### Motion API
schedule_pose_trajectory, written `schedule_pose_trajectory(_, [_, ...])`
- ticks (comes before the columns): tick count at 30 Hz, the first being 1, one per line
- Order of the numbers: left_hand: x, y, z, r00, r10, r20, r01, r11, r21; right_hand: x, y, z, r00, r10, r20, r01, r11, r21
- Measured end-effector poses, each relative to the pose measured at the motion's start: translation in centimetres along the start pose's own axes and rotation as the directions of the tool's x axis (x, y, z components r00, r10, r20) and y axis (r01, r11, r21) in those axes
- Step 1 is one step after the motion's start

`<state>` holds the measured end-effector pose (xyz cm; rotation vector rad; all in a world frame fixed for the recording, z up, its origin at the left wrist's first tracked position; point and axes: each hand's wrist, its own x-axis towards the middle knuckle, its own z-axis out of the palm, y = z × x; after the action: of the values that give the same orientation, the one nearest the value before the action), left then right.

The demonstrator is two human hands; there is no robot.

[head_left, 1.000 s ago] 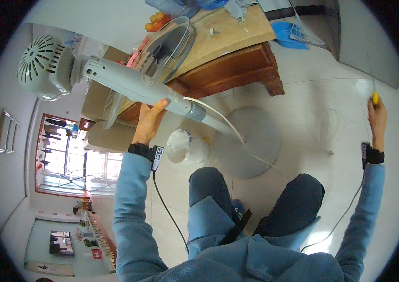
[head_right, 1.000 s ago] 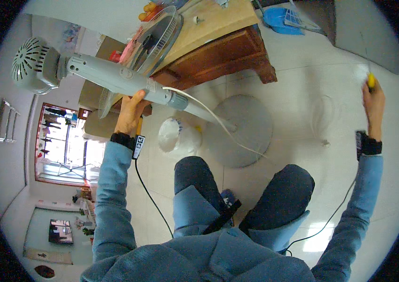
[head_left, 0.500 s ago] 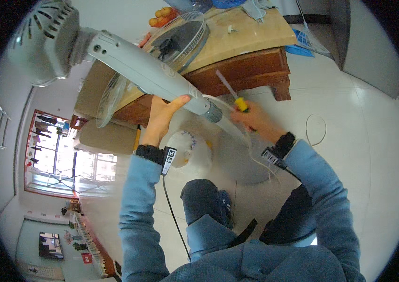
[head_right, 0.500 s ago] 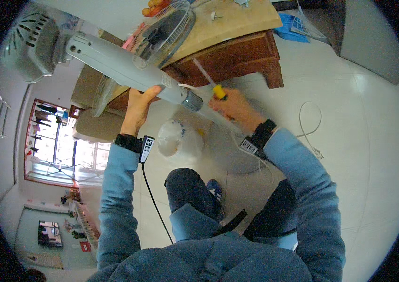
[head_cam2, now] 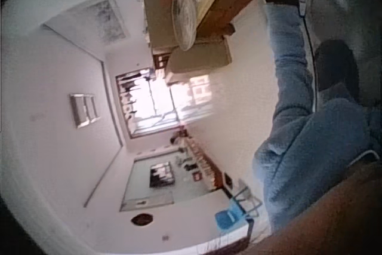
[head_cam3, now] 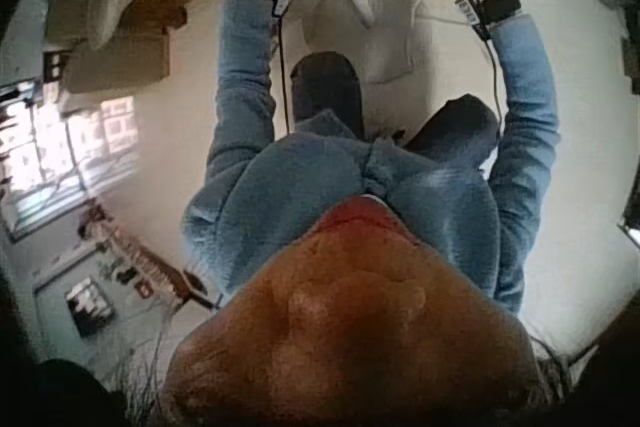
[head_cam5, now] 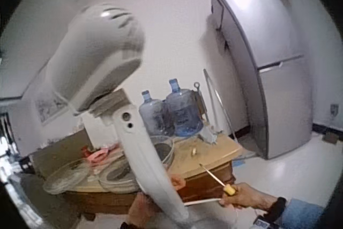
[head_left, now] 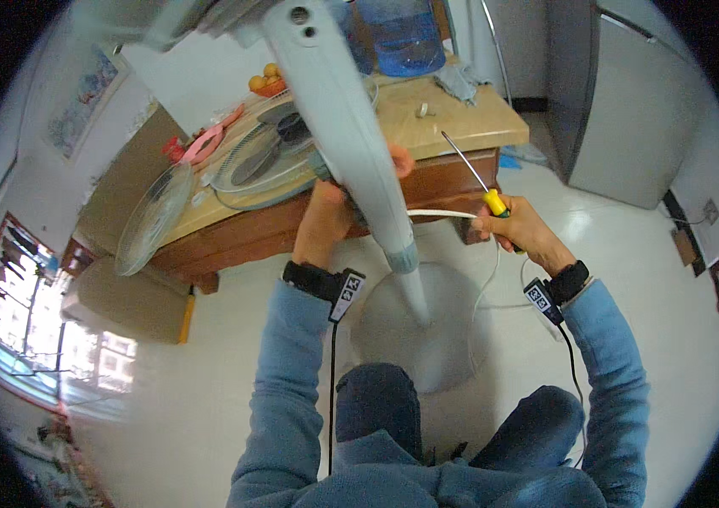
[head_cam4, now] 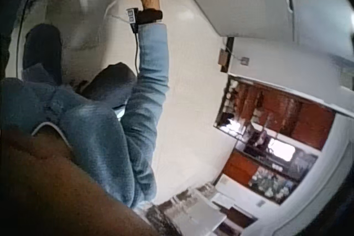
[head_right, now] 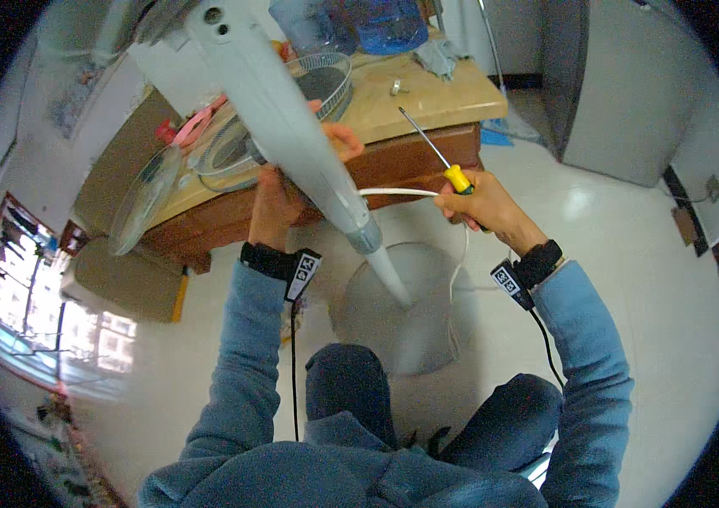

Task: The person assembles a standing fan by attaching the motor housing to the stand and tightening multiple screws with a screwdriver. They rotate the fan head to access different screw locations and secure the components together.

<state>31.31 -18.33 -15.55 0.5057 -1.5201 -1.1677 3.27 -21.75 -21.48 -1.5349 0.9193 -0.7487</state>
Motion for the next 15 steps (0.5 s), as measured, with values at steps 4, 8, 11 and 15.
schedule_pose_trajectory(4, [-1.5, -1.9, -1.2, 0.999, 0.025, 0.033, -0.027, 0.997, 0.067, -0.7, -3.1, 1.1, 0.990, -0.035, -0.138, 0.020, 0.994, -0.104])
schedule_pose_trajectory(8, [-3.2, -5.5, -0.5, 0.984, -0.059, -0.166, 0.086, 0.983, 0.162, -1.5, -7.7, 4.2, 0.892, -0.314, -0.324, 0.364, 0.926, 0.103])
schedule_pose_trajectory(11, [-4.1, -7.0, 0.9, 0.996, -0.013, -0.083, 0.014, 1.000, 0.005, -2.0, -9.2, 8.5, 0.796, -0.491, -0.353, 0.568, 0.807, 0.159])
schedule_pose_trajectory(15, [-3.3, -6.3, 3.1, 0.939, 0.040, -0.341, 0.035, 0.977, 0.210, -1.3, -9.3, 13.1, 0.798, -0.384, -0.464, 0.523, 0.824, 0.217])
